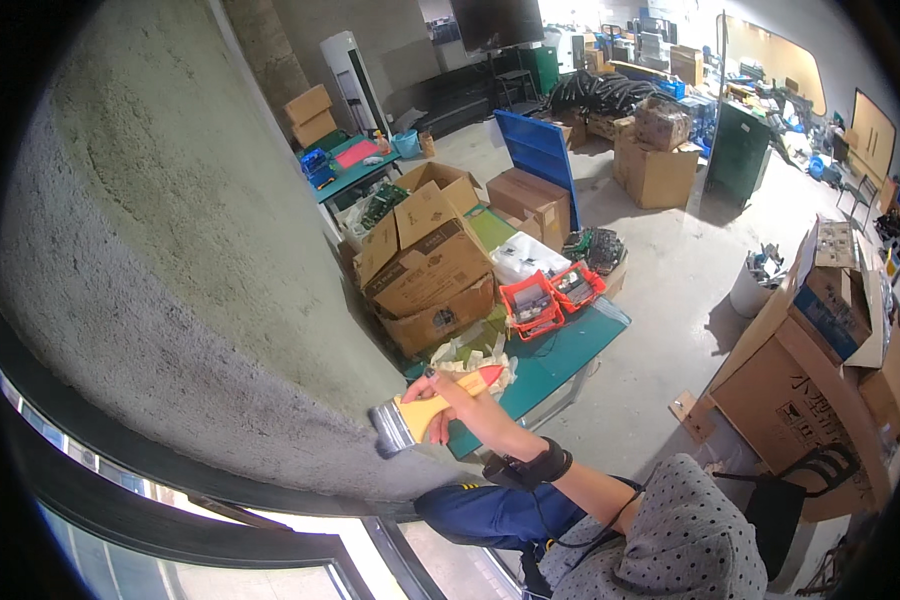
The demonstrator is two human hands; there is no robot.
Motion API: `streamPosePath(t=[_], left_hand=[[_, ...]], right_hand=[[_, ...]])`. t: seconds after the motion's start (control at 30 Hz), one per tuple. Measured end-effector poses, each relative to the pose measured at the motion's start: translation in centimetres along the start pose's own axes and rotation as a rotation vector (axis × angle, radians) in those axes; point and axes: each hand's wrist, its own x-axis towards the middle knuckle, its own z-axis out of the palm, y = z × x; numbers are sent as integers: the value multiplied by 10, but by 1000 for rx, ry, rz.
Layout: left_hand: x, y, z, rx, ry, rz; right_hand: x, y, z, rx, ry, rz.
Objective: Painting or applying sealant to the wall and frame around a window using a brush.
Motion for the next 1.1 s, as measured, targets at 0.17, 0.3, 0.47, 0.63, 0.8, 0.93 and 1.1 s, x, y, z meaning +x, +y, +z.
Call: streamPosePath(t=[0.17, 0.3, 0.47, 0.63, 0.8, 0.93, 1.1], left_hand=[[1, 2, 0, 3, 11, -2], [-1, 6, 2, 4, 11, 0], [0, 8, -1, 10, 20, -1], [1, 7, -1, 6, 35, 2], [3, 10, -3, 8, 49, 4], [2, 9, -3, 15, 68, 4], [4, 8, -2, 21, 80, 3]], right_hand=[[7, 4, -10, 218, -68, 4], [18, 38, -26, 350, -37, 84], [25, 103, -52, 446, 10, 270], [23, 132, -89, 264, 40, 365], [18, 145, -88, -244, 120, 318], [11, 133, -53, -298, 82, 280], [21, 85, -45, -199, 13, 259]])
